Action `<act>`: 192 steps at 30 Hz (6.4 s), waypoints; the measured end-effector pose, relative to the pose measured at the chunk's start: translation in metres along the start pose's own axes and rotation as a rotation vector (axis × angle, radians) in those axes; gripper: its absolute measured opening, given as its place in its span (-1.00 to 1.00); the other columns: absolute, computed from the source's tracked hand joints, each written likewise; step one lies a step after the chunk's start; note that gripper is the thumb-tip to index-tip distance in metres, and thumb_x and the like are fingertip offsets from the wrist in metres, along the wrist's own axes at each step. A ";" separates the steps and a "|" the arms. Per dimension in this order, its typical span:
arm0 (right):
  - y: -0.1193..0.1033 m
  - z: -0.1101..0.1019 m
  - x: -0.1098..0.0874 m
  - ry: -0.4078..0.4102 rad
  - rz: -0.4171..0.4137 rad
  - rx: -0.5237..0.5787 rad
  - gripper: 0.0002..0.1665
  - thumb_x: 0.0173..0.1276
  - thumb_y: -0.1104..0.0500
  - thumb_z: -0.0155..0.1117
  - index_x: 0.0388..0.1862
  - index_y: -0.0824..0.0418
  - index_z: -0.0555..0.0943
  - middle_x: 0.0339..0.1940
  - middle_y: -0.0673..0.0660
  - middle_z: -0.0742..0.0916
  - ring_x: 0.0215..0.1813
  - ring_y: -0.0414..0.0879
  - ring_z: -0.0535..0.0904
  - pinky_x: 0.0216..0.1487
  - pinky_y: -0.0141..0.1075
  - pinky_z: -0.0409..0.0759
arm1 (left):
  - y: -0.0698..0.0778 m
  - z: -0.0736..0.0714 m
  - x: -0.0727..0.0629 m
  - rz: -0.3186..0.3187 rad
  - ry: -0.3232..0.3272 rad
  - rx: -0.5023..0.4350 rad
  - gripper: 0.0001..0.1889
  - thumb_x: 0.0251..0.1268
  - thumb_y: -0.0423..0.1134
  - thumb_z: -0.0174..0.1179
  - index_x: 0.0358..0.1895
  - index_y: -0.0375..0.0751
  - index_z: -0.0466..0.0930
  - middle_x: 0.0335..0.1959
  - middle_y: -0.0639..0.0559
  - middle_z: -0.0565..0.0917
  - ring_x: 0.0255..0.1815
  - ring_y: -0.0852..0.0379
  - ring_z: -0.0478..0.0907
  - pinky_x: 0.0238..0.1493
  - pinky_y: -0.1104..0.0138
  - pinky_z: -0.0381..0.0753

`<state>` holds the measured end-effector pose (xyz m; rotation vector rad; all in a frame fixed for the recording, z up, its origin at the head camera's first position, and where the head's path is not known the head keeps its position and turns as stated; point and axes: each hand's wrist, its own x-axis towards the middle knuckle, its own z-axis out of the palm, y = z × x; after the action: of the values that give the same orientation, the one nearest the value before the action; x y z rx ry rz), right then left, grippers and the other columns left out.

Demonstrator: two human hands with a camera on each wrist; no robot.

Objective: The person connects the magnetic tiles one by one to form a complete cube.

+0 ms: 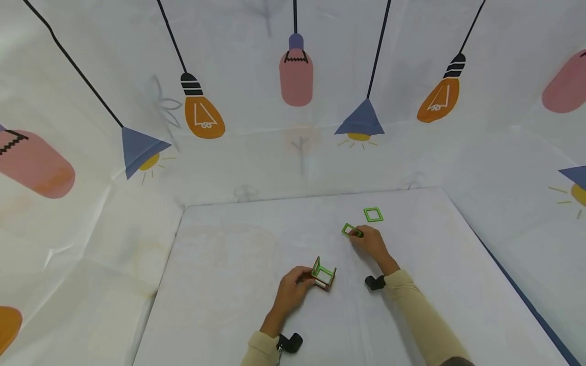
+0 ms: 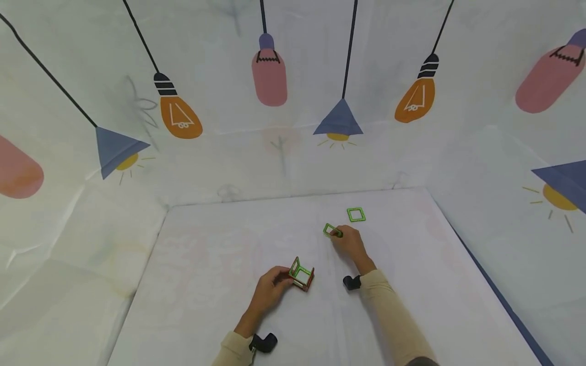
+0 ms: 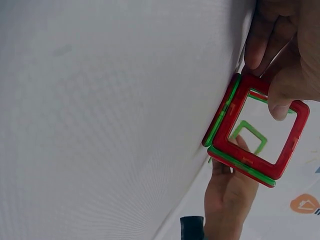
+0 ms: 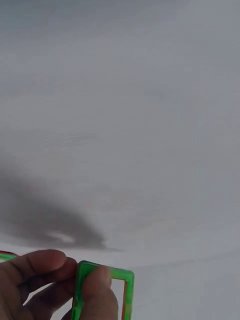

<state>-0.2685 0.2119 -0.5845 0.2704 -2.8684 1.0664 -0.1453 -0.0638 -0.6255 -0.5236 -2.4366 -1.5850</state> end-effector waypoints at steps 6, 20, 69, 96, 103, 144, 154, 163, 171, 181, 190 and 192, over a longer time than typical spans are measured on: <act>-0.019 0.009 -0.034 -0.016 0.016 0.082 -0.89 0.29 0.27 0.40 -0.21 0.21 0.70 -0.34 0.08 0.75 -0.30 -0.15 0.56 -0.28 -0.32 0.53 | 0.002 -0.001 0.000 0.018 0.006 0.027 -0.73 0.25 -0.26 0.38 -0.01 -0.21 0.66 -0.15 -0.02 0.74 -0.18 0.20 0.69 -0.16 0.36 0.68; -0.035 0.033 -0.081 0.090 -0.331 0.034 -0.62 0.11 0.39 0.53 -0.10 0.29 0.60 -0.43 0.00 0.69 -0.43 -0.34 0.49 -0.45 -0.45 0.53 | 0.001 0.003 -0.001 0.055 0.027 0.073 -0.72 0.22 -0.27 0.39 -0.02 -0.21 0.67 -0.16 -0.02 0.74 -0.21 0.15 0.70 -0.22 0.38 0.67; -0.042 0.039 -0.089 -0.083 -0.348 0.038 -0.46 0.26 0.47 0.32 0.23 0.25 0.59 0.05 0.18 0.74 -0.03 -0.05 0.69 -0.09 -0.21 0.68 | 0.002 0.001 0.000 0.002 -0.023 0.035 -0.72 0.24 -0.28 0.38 0.01 -0.19 0.67 -0.13 0.01 0.73 -0.18 0.20 0.70 -0.17 0.40 0.69; -0.044 0.046 -0.090 0.038 -0.439 0.058 -0.61 0.25 0.37 0.43 0.06 0.38 0.62 -0.08 0.21 0.76 -0.11 0.00 0.72 -0.15 -0.21 0.72 | -0.001 0.000 0.002 0.074 -0.130 0.038 -0.53 0.17 -0.12 0.45 0.09 -0.16 0.50 0.40 -0.09 0.50 0.32 -0.03 0.53 0.21 0.26 0.61; -0.043 0.047 -0.088 0.056 -0.420 0.074 -0.67 0.26 0.32 0.44 0.00 0.34 0.67 -0.15 0.14 0.76 -0.14 -0.05 0.72 -0.18 -0.26 0.71 | 0.000 0.000 0.004 -0.002 -0.212 0.070 -0.15 0.20 0.05 0.40 0.51 -0.06 0.20 0.39 -0.02 0.51 0.29 0.05 0.55 0.23 0.29 0.59; -0.036 0.039 -0.083 -0.027 -0.502 0.087 -0.50 0.23 0.42 0.41 0.17 0.46 0.59 -0.12 0.19 0.75 -0.11 0.00 0.72 -0.12 -0.21 0.72 | 0.002 0.002 0.001 0.048 -0.133 0.156 -0.20 0.06 0.00 0.51 0.39 -0.10 0.38 0.20 0.01 0.64 0.17 0.11 0.61 0.10 0.30 0.65; -0.002 -0.013 -0.030 -0.072 -0.303 0.030 -0.69 0.38 0.38 0.28 0.08 0.42 0.64 -0.12 0.23 0.75 -0.11 0.05 0.70 -0.10 -0.15 0.71 | 0.004 0.003 0.001 0.033 -0.121 0.161 -0.21 0.06 0.02 0.51 0.37 -0.09 0.38 0.18 0.05 0.63 0.15 0.13 0.60 0.11 0.31 0.64; 0.042 -0.063 0.034 -0.124 -0.102 -0.149 -0.58 0.44 0.35 0.19 0.24 0.48 0.51 0.11 0.46 0.63 0.16 0.35 0.57 0.19 0.18 0.55 | 0.004 0.003 -0.002 0.058 -0.118 0.182 -0.20 0.06 0.02 0.50 0.37 -0.10 0.36 0.17 0.03 0.64 0.14 0.13 0.61 0.09 0.35 0.64; 0.062 -0.074 0.058 -0.397 -0.025 -0.181 -0.25 0.35 0.31 0.32 0.48 0.37 0.31 0.52 0.48 0.29 0.53 0.44 0.13 0.51 0.28 0.12 | 0.004 0.003 -0.011 0.044 -0.122 0.159 -0.19 0.06 0.04 0.50 0.38 -0.09 0.36 0.17 0.05 0.64 0.15 0.14 0.60 0.10 0.35 0.64; 0.086 -0.074 0.050 -0.339 -0.033 -0.271 -0.35 0.33 0.22 0.39 0.31 0.50 0.45 0.25 0.50 0.54 0.26 0.41 0.42 0.30 0.23 0.42 | 0.003 0.017 -0.015 0.033 -0.160 0.097 -0.20 0.08 0.09 0.46 0.39 -0.05 0.35 0.20 0.09 0.63 0.19 0.17 0.59 0.12 0.37 0.63; 0.061 -0.069 0.043 -0.275 -0.096 -0.226 -0.27 0.28 0.09 0.46 0.28 0.52 0.47 0.01 0.41 0.57 -0.01 0.21 0.45 -0.02 0.04 0.53 | 0.006 0.009 -0.007 0.013 -0.147 0.096 -0.21 0.08 0.06 0.48 0.39 -0.02 0.36 0.20 0.09 0.63 0.20 0.16 0.59 0.14 0.35 0.63; 0.050 -0.065 0.040 -0.248 -0.171 -0.194 -0.31 0.26 0.12 0.48 0.23 0.50 0.52 -0.05 0.38 0.59 -0.07 0.17 0.46 -0.08 0.01 0.53 | 0.005 0.007 -0.004 0.024 -0.134 0.116 -0.21 0.08 0.05 0.49 0.38 -0.04 0.36 0.19 0.08 0.63 0.19 0.16 0.59 0.13 0.34 0.63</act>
<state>-0.3165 0.2863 -0.5620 0.6641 -3.0639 0.7666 -0.1388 -0.0562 -0.6255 -0.6550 -2.5898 -1.4322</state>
